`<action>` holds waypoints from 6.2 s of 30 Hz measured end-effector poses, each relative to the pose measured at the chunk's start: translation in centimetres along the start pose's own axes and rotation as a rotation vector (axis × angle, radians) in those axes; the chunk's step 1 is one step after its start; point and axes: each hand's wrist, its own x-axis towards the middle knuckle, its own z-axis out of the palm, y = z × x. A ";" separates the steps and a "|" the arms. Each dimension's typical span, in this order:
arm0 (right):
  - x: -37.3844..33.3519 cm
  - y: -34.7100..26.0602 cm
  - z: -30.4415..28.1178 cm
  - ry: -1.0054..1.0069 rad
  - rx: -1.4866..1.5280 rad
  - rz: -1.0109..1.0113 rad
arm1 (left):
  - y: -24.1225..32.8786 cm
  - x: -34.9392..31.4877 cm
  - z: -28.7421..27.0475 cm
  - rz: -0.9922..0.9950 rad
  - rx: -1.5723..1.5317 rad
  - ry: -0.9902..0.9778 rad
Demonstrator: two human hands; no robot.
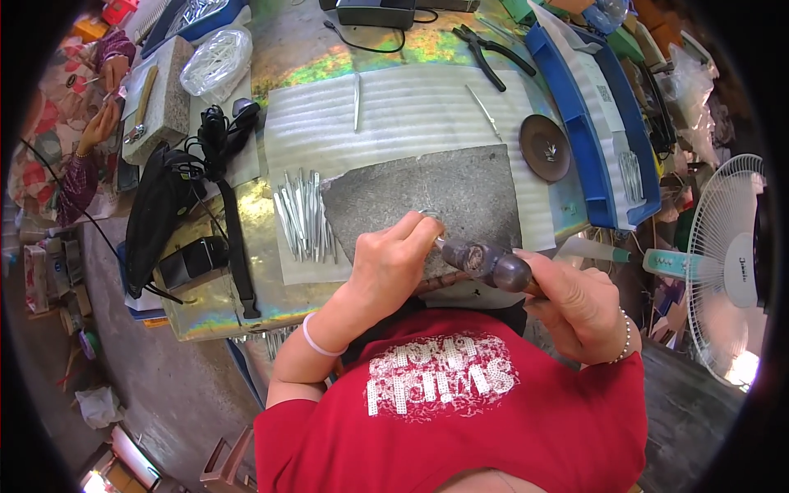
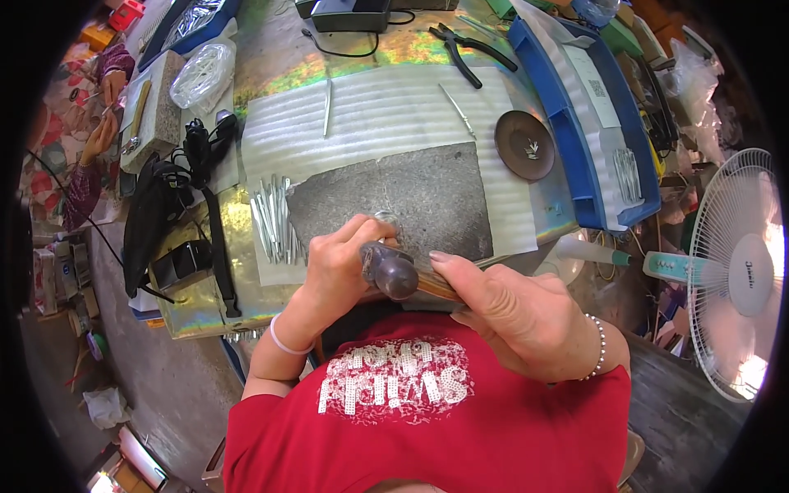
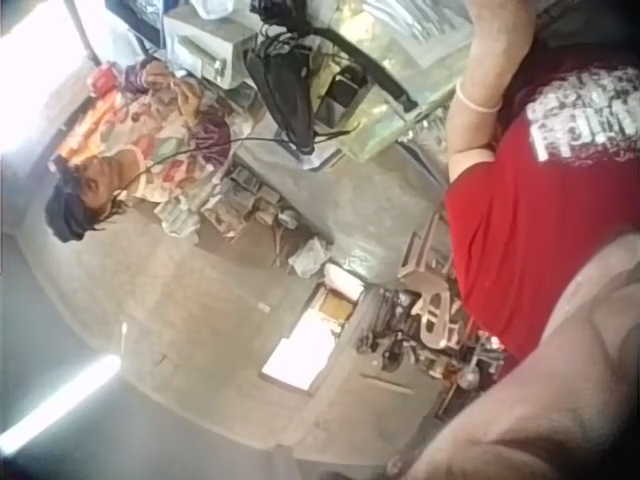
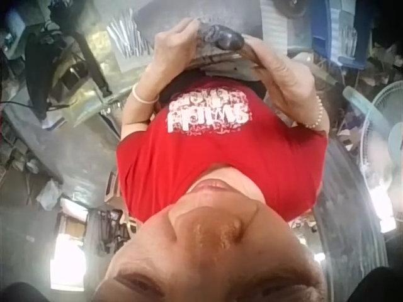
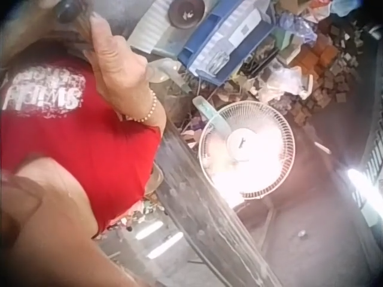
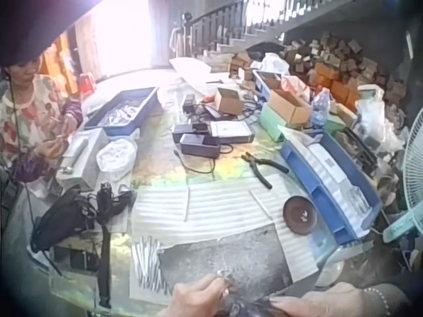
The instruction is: Flattening and shaping small metal strips using a hammer on a stone block.
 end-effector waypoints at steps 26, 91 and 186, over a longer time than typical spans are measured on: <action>-0.5 -1.5 -0.8 0.109 -0.084 0.076 | 0.1 0.2 0.1 0.068 0.047 0.047; 11.7 24.0 4.2 0.076 -0.636 0.542 | 1.7 -1.5 -4.6 -0.512 -0.870 0.158; 10.6 26.2 3.5 0.240 -0.525 0.235 | 2.4 -2.3 -2.5 -0.654 -1.688 0.401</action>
